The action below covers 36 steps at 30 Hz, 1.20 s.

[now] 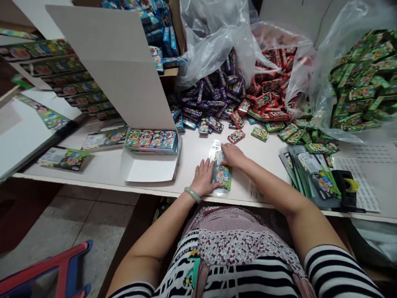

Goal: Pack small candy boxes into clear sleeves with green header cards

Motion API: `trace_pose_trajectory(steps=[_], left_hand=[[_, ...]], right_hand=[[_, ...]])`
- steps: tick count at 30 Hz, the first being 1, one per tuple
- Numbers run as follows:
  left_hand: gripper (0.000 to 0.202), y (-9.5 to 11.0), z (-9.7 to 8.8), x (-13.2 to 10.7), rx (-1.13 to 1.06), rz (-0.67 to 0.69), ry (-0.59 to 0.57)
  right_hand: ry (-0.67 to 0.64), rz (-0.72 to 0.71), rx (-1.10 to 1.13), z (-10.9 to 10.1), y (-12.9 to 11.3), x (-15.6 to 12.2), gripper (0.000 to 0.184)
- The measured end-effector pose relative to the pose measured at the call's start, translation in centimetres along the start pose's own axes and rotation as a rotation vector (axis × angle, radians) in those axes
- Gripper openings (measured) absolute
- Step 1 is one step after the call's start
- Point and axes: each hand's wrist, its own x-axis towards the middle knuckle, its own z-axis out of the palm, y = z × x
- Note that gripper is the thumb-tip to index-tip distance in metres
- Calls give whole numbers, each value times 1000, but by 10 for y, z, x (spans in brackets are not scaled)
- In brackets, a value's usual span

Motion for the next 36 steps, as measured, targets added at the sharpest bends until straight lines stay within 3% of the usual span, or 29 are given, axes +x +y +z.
trace_pose_trajectory(steps=[3,6,10,14,16,19,22,24,27,29,30,32,34,36], left_hand=[[93,-3,-2,0,-44,-22,94],[68,-1,-18,0,-255,19,342],[28,14,-50,0,-622,133,501],[21,29,-82,-5,-455,294,546],[26,35,-89,-9,-301,362,521],[38,39,-90,-13,-107,423,502],[38,35,-85,-14,-13,434,514],[31,30,-84,-13,5,429,538],[27,24,-86,-13,-73,384,598],[26,24,-87,-14,-240,292,658],[26,26,-86,-15,-351,236,682],[28,31,-83,-16,-589,126,688],[32,38,-77,-14,-832,42,601],[37,44,-70,-12,-1074,-10,445]], right_hand=[[10,23,2,-14,-1,2,51],[39,25,49,-45,2,-4,16],[118,-88,357,-94,1,-28,12],[-185,-171,664,-115,3,-52,10],[-217,-109,768,-111,4,-60,10],[-148,-13,985,-96,3,-67,11],[-132,-60,1155,-84,-3,-69,7],[-92,-130,1152,-82,-9,-70,10],[193,-145,987,-79,-17,-78,18],[449,-89,873,-70,-22,-86,37],[507,-63,867,-63,-24,-89,50],[414,-40,987,-47,-26,-95,64],[205,-56,1170,-30,-25,-97,48],[91,-63,1308,-20,-22,-98,25]])
